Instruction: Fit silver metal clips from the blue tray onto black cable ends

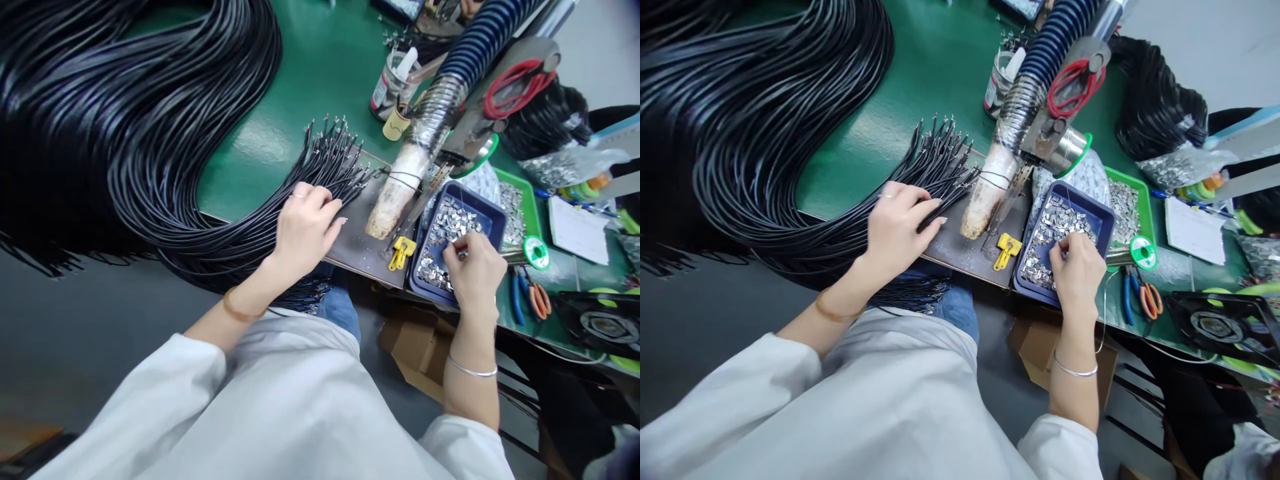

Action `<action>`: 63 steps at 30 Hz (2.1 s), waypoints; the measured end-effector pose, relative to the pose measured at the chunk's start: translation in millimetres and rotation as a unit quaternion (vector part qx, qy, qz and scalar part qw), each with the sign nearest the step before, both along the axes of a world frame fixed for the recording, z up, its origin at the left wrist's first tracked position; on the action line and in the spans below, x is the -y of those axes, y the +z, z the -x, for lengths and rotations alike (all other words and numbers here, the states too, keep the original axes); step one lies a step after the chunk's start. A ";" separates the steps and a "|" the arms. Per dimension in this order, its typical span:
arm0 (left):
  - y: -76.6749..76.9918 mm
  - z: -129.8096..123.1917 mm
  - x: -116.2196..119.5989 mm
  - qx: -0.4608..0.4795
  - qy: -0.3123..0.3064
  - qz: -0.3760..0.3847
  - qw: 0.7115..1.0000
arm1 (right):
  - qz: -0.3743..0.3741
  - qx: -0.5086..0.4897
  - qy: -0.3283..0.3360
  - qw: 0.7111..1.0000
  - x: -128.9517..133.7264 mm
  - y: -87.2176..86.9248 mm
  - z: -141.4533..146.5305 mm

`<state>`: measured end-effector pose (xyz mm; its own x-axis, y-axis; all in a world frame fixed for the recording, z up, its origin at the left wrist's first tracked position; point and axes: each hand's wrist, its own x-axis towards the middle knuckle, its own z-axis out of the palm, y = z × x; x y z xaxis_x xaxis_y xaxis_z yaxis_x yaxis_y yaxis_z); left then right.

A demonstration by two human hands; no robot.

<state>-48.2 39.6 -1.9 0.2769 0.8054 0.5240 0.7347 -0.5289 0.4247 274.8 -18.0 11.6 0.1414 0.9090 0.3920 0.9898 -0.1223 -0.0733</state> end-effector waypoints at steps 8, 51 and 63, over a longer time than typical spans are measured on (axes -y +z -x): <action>-15.8 -15.5 -11.0 0.186 0.016 0.087 0.979 | -0.131 -0.175 -0.017 0.976 45.4 13.0 19.5; -7.4 -42.4 53.8 0.362 -0.218 0.318 0.849 | -0.113 -0.308 0.248 0.912 49.1 -15.2 112.0; -13.1 -41.4 56.5 0.238 -0.225 0.097 0.940 | -0.107 -0.354 0.205 0.906 52.2 -13.6 119.7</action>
